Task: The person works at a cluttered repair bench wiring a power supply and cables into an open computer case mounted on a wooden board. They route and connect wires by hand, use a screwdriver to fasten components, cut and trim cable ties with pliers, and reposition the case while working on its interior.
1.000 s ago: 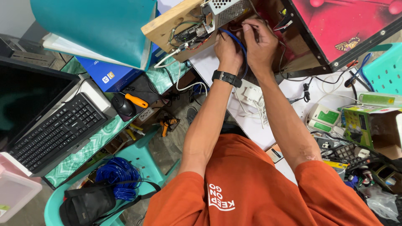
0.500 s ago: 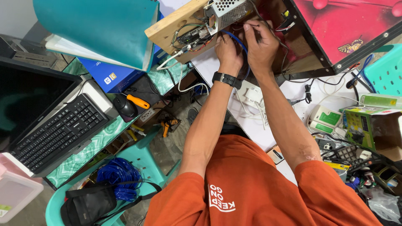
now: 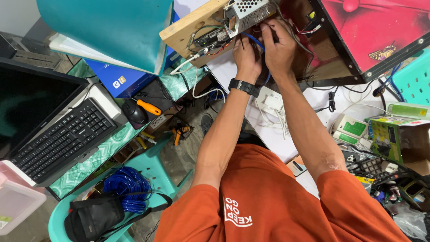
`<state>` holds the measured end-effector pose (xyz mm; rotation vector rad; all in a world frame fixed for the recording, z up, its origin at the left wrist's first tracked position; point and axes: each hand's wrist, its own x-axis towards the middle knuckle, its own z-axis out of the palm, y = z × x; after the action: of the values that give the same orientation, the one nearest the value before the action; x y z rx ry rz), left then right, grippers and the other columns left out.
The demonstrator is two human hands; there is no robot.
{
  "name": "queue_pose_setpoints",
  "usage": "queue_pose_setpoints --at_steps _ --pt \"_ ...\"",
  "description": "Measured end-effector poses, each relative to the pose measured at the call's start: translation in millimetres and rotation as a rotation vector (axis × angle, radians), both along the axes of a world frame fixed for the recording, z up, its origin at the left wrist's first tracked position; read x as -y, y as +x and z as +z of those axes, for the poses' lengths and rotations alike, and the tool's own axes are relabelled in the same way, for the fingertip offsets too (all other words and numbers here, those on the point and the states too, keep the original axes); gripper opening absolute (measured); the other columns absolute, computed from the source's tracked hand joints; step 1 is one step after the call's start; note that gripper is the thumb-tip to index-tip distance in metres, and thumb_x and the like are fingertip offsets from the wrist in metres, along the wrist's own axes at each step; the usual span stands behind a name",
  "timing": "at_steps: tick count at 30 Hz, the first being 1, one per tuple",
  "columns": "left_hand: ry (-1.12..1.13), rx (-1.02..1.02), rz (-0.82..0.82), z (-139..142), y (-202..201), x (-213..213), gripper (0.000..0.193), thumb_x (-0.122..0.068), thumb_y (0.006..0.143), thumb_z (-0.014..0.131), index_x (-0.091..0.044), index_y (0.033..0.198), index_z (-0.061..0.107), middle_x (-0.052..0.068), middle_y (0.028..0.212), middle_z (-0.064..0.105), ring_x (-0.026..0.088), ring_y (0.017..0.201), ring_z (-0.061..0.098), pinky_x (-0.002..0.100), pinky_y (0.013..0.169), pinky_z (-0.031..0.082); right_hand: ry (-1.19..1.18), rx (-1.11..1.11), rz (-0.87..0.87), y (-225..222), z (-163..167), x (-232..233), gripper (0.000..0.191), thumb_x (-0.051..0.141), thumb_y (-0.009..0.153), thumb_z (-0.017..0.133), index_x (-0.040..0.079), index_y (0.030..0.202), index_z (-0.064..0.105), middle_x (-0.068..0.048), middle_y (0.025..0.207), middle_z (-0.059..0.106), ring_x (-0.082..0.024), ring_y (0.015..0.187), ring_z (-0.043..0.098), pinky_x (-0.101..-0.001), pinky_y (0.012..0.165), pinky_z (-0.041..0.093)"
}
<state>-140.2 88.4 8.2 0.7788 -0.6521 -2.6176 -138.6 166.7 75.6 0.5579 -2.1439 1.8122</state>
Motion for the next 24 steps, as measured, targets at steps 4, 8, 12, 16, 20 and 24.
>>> queue_pose_setpoints --at_steps 4,8,12,16,20,24 --pt "0.074 -0.043 -0.004 -2.0 1.8 0.2 0.012 -0.013 0.106 0.052 -0.005 0.108 0.061 0.005 0.088 0.063 0.013 0.065 0.056 0.026 0.052 0.045 0.159 -0.062 -0.025 -0.5 6.3 -0.7 0.009 -0.002 0.104 0.066 -0.002 0.112 0.070 -0.009 0.092 0.068 -0.019 0.074 0.065 -0.0328 0.067 0.052" --pt "0.179 -0.117 -0.005 -1.5 3.3 0.7 0.015 -0.013 0.106 0.048 -0.007 0.113 0.061 0.006 0.102 0.065 0.017 0.085 0.061 0.031 0.071 0.052 0.248 -0.151 0.016 -5.9 7.5 -2.6 0.012 -0.004 0.103 0.062 -0.002 0.114 0.068 -0.014 0.093 0.067 -0.026 0.082 0.065 -0.0377 0.074 0.052" --pt "0.296 -0.265 -0.042 -1.1 4.8 2.9 0.024 -0.011 0.106 0.039 -0.005 0.117 0.059 0.011 0.113 0.066 0.024 0.100 0.063 0.039 0.088 0.053 0.352 -0.196 -0.034 -13.2 7.0 -2.0 0.009 -0.001 0.104 0.065 -0.001 0.112 0.069 -0.016 0.093 0.069 -0.030 0.085 0.066 -0.0400 0.076 0.053" --pt "0.366 -0.207 -0.092 -3.4 3.2 5.9 0.030 -0.016 0.108 0.034 -0.007 0.121 0.059 0.010 0.117 0.068 0.024 0.105 0.063 0.040 0.092 0.052 0.231 0.173 -0.007 -14.9 9.2 0.1 0.012 0.006 0.102 0.060 0.001 0.111 0.067 -0.014 0.089 0.070 -0.026 0.072 0.070 -0.0367 0.066 0.056" --pt "0.395 -0.255 -0.160 -6.1 -4.4 6.4 0.027 -0.017 0.110 0.038 -0.009 0.120 0.061 0.008 0.117 0.069 0.023 0.105 0.064 0.038 0.095 0.052 0.300 0.068 -0.023 -16.2 13.4 0.8 0.013 0.008 0.104 0.065 0.001 0.113 0.069 -0.016 0.087 0.072 -0.029 0.073 0.069 -0.0391 0.071 0.055" --pt "0.422 -0.284 -0.179 -6.0 -8.3 6.7 0.026 -0.020 0.110 0.043 -0.007 0.121 0.063 0.008 0.117 0.069 0.021 0.106 0.065 0.036 0.098 0.051 0.370 -0.008 -0.041 -19.1 15.1 1.2 0.011 0.010 0.105 0.065 0.003 0.111 0.072 -0.015 0.089 0.074 -0.032 0.079 0.068 -0.0416 0.082 0.054"
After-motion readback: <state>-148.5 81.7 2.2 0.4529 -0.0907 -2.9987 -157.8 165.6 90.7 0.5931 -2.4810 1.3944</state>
